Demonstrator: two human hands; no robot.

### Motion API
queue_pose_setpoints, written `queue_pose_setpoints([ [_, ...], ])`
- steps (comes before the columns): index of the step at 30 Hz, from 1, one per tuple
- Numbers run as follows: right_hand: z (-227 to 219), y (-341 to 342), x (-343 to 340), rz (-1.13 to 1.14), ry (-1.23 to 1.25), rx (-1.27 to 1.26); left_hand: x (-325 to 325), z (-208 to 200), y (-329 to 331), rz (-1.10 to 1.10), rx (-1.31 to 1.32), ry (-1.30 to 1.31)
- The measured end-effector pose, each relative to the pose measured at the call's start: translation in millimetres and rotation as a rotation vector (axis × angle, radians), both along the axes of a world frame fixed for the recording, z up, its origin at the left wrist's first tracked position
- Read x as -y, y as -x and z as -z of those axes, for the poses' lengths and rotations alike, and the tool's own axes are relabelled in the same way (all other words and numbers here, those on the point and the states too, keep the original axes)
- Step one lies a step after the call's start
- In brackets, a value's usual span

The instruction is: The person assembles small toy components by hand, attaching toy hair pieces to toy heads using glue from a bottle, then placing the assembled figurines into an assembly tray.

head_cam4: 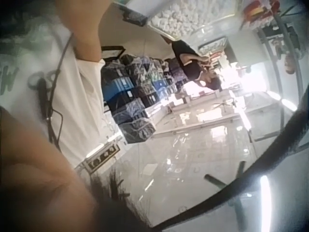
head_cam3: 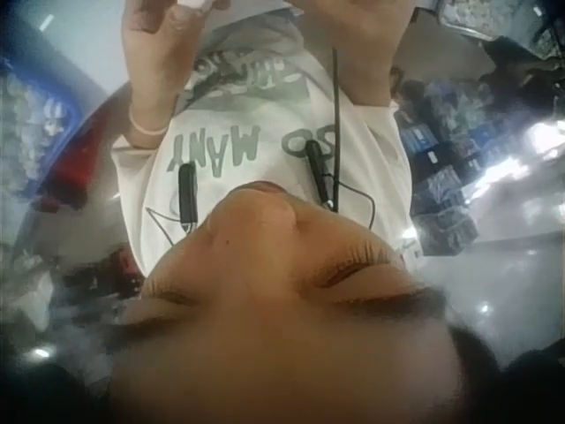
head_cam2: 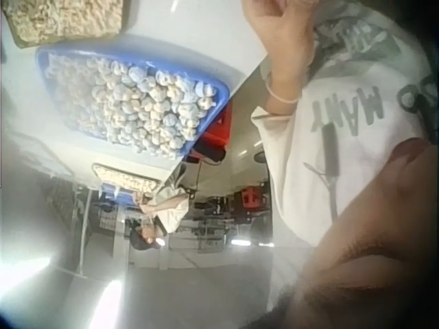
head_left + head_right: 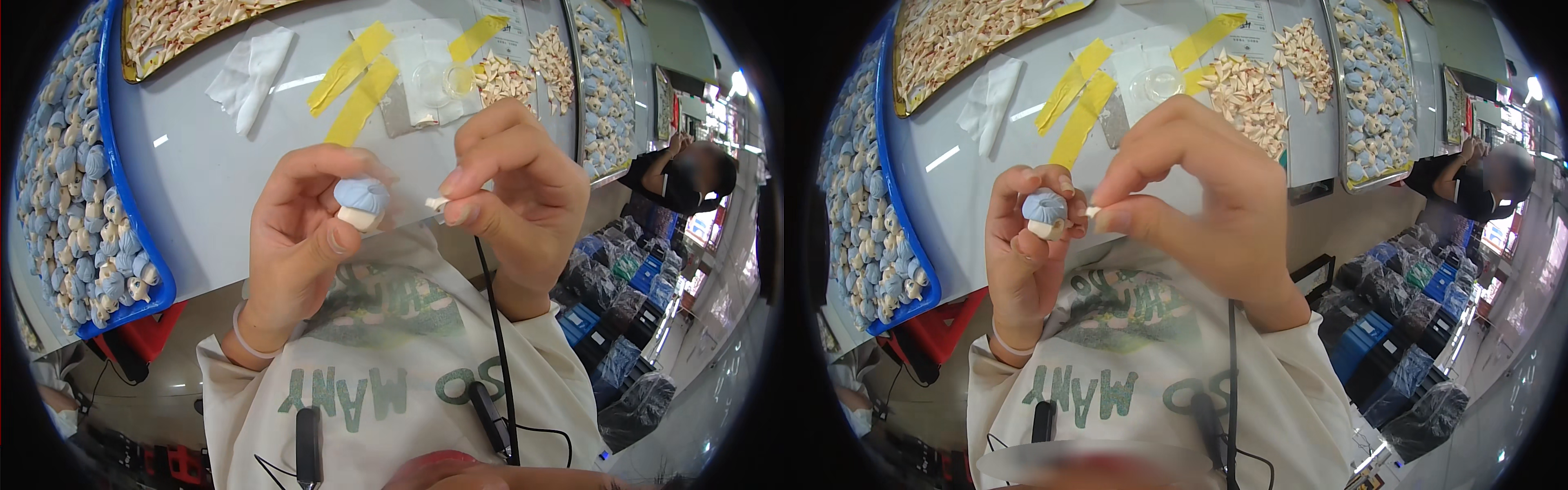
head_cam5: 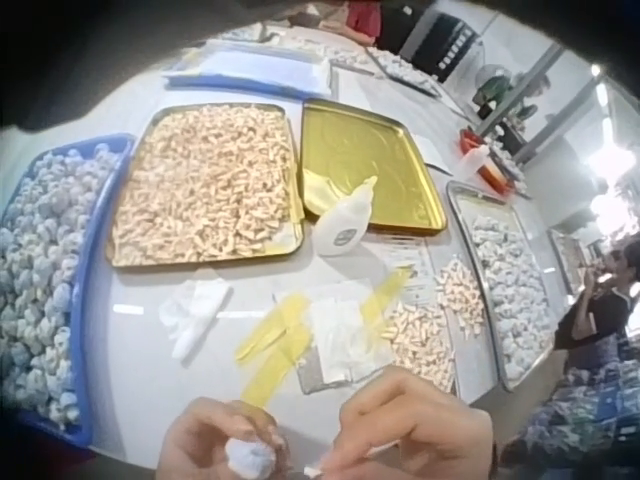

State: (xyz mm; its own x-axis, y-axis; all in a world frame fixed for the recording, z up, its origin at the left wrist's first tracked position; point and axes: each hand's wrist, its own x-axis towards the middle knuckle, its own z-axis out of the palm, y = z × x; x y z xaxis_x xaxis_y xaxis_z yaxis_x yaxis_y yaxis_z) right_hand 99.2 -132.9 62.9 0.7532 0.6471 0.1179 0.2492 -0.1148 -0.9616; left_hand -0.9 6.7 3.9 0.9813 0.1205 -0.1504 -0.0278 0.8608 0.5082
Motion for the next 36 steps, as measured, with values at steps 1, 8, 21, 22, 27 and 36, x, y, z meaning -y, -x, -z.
queue_pose_setpoints([
  [1,1,1,0,-0.025,-0.012,0.002,1,0,0,0.002,-0.004,-0.001],
  [8,6,7,-2,-0.054,-0.088,-0.105,7,-3,1,-0.044,0.036,-0.072],
  [21,5,24,-9,0.000,-0.124,-0.230,10,2,10,-0.255,0.183,-0.596],
  [22,8,23,-8,0.003,-0.135,-0.226,11,1,8,-0.254,0.187,-0.599],
  [27,16,19,1,0.054,-0.163,-0.169,8,1,-5,-0.222,0.232,-0.561],
  [36,3,17,27,0.018,-0.167,-0.554,6,-13,-9,-0.257,0.455,-1.442],
])
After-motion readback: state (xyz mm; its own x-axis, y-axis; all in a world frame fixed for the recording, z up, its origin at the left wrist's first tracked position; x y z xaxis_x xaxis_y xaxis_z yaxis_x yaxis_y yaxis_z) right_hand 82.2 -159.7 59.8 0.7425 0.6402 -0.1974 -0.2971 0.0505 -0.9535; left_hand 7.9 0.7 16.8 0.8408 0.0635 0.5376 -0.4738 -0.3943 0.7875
